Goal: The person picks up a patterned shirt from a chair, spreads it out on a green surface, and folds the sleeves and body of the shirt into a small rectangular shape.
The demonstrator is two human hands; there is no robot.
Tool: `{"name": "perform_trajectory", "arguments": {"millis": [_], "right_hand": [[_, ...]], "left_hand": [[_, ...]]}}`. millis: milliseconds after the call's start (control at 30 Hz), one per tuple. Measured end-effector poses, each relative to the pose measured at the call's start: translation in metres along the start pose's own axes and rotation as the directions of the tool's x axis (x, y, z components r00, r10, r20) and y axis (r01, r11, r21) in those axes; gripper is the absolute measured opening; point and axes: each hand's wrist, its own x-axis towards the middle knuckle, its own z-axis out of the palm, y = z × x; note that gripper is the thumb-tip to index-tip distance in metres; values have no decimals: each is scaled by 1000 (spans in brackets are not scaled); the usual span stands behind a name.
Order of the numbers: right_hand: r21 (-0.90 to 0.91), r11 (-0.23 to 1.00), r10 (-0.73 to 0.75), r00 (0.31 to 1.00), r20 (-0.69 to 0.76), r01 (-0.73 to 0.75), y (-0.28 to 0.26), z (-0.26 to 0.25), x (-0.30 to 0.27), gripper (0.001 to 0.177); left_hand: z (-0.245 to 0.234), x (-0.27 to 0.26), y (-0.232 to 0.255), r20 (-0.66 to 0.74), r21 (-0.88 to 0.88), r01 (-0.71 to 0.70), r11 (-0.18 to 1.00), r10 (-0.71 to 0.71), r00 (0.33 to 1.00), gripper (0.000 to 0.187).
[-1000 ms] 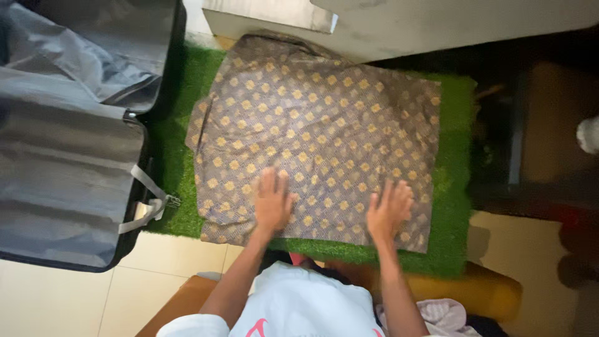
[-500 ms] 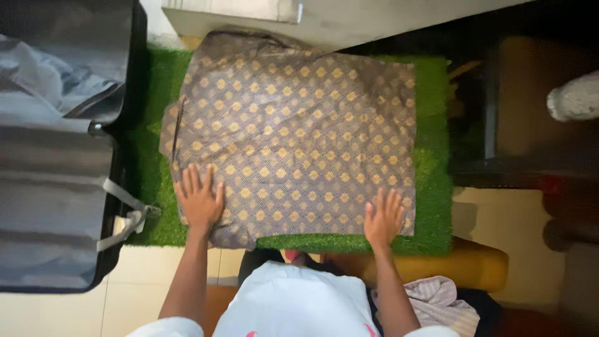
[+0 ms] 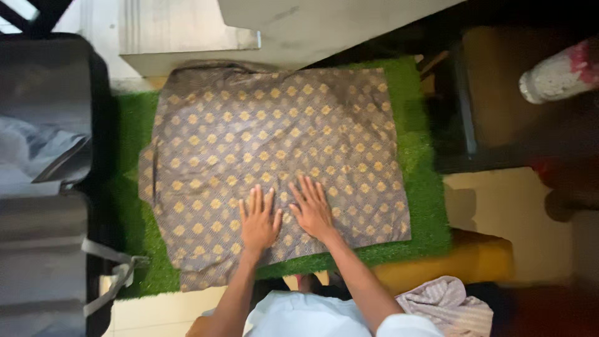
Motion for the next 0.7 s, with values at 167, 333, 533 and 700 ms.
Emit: {"name": "perform_trajectory", "arguments": {"millis": [167,333,533,700], "right_hand": [[1,994,113,994,5,-113,75,-15,34,63],[-220,899,335,919,-208,-378,188,-30,15,64],[-174,764,554,770,-317,-621,171,-33,48,63],[-31,935,350,932,-97,-354,48,-55,94,55]], "left_hand": [[-14,5,-29,-44,-11,68,998,-68,997,65],[-16,24,-71,-3,64,255,965,-255,967,66],[10,67,-75,-195,18,310,951,-301,934,67],[19,137,-64,-103,-29,50,998,-53,993,65]]}}
